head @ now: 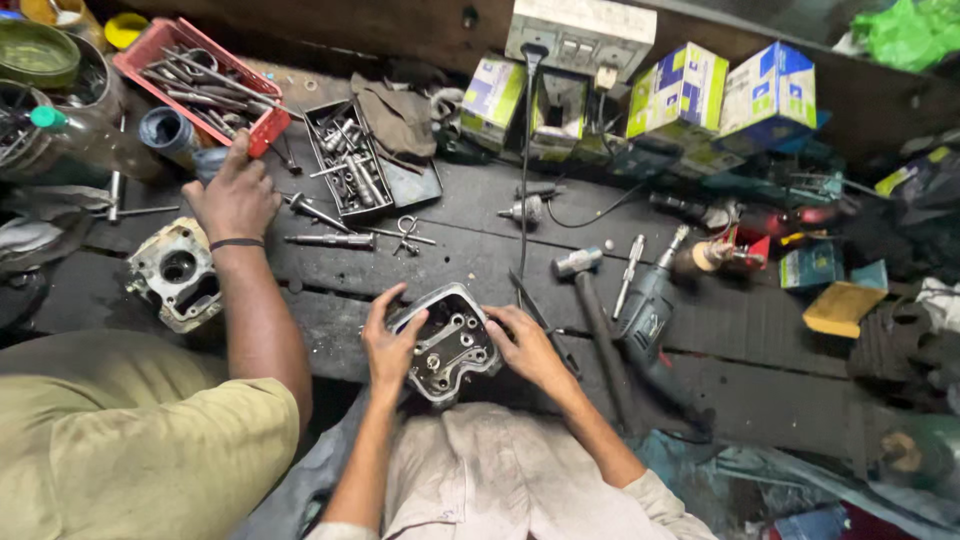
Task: The person works on a small engine cylinder head at a cluttered workbench. They insert and adjust small metal pins or valves, use a hammer and punch to tap components into place, and occasionally wipe the part with a cloth. The person also briefly walks to another workbench to retrieve a tool before returning to continue the repair.
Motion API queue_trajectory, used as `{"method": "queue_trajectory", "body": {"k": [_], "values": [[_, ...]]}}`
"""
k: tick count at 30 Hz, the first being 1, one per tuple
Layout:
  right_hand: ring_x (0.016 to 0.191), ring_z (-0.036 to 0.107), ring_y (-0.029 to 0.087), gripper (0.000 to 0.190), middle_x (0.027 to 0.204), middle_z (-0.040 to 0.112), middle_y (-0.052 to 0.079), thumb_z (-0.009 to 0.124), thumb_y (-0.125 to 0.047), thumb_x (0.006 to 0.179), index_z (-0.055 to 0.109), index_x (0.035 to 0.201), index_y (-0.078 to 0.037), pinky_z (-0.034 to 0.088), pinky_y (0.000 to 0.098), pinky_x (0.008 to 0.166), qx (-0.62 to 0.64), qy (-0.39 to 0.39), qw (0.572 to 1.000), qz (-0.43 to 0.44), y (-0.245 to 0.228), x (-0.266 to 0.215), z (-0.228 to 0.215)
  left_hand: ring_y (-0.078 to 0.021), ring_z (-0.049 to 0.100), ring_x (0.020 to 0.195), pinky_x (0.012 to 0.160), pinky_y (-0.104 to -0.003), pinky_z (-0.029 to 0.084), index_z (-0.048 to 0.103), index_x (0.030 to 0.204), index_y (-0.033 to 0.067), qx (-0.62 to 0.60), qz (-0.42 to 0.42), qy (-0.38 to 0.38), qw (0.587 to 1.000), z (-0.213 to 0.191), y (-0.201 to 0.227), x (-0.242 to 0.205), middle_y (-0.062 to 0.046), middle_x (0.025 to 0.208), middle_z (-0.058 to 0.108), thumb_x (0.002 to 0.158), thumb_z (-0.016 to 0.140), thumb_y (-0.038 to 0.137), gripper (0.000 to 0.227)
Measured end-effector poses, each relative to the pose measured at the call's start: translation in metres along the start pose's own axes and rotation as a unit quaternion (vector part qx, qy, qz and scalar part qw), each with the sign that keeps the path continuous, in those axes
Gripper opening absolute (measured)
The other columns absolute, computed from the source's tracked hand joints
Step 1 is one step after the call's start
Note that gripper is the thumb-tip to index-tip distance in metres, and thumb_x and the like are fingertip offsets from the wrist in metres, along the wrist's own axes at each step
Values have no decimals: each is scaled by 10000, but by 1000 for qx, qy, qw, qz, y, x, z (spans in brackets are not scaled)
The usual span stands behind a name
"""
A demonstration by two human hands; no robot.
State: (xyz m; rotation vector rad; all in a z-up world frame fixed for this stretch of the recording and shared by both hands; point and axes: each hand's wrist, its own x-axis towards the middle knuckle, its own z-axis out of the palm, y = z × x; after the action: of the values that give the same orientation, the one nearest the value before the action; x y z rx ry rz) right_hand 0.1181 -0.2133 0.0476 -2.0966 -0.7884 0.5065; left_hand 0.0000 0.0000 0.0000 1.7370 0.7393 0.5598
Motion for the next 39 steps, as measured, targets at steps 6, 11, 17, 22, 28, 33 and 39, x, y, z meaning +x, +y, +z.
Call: {"method": "queue_trajectory", "body": {"k": [6, 11, 17, 22, 28, 33, 39], "values": [[1081, 621, 316, 444, 1172, 700, 157, 621, -272, 994, 612, 1380, -52, 478, 389, 976, -30, -3, 998, -56, -8, 13, 4, -244, 526, 1365, 1167, -353, 394, 458, 1458, -26, -190, -30, 87, 977, 9, 5, -28, -176, 1466, 555, 890, 709, 46, 624], [957, 636, 309, 428, 1042, 722, 154, 589, -283, 1000, 642, 1387, -110, 507, 374, 917, -24, -20, 999, 24, -6, 20, 16, -289, 402, 1445, 1200, -365, 279, 369, 1510, -34, -156, -4, 120, 980, 14, 20, -60, -192, 1547, 442, 816, 620, -63, 739], [1117, 635, 317, 402, 1179, 724, 188, 603, -219, 1054, 626, 1407, -27, 296, 473, 1108, -10, 6, 982, -188, 14, 26, 25, -290, 399, 1492, 1247, -366, 252, 482, 1431, -36, -184, 39, 164, 968, 5, 34, -74, -181, 1574, 460, 776, 485, -118, 661], [981, 576, 268, 438, 1047, 711, 151, 636, -220, 994, 631, 1401, -58, 458, 356, 946, 23, 2, 994, -110, 7, 23, 9, -291, 425, 1454, 1220, -382, 288, 519, 1338, -29, -190, 40, 159, 968, -1, 65, -70, -176, 1581, 452, 721, 448, -128, 629], [962, 594, 193, 407, 1086, 737, 129, 649, -211, 1002, 636, 1373, -42, 481, 304, 897, 84, 78, 991, -67, 27, 39, -8, -291, 423, 1451, 1242, -376, 284, 496, 1367, -12, -210, 74, 67, 973, 9, 81, -24, -196, 1567, 451, 722, 441, -163, 664], [1011, 603, 153, 457, 1105, 699, 154, 648, -220, 1028, 594, 1447, -48, 480, 303, 941, 132, 100, 986, -26, 64, 59, -12, -295, 402, 1499, 1249, -363, 285, 529, 1337, 17, -251, 97, -17, 963, 37, 66, 32, -199, 1580, 460, 701, 458, -217, 681], [1044, 602, 211, 605, 1154, 668, 189, 617, -223, 1027, 460, 1593, -76, 503, 338, 959, 109, 67, 990, 63, 86, 51, 0, -249, 575, 1319, 1122, -334, 445, 613, 1268, 25, -280, 8, -114, 953, 69, 18, 102, -162, 1400, 611, 645, 491, -238, 687]]}}
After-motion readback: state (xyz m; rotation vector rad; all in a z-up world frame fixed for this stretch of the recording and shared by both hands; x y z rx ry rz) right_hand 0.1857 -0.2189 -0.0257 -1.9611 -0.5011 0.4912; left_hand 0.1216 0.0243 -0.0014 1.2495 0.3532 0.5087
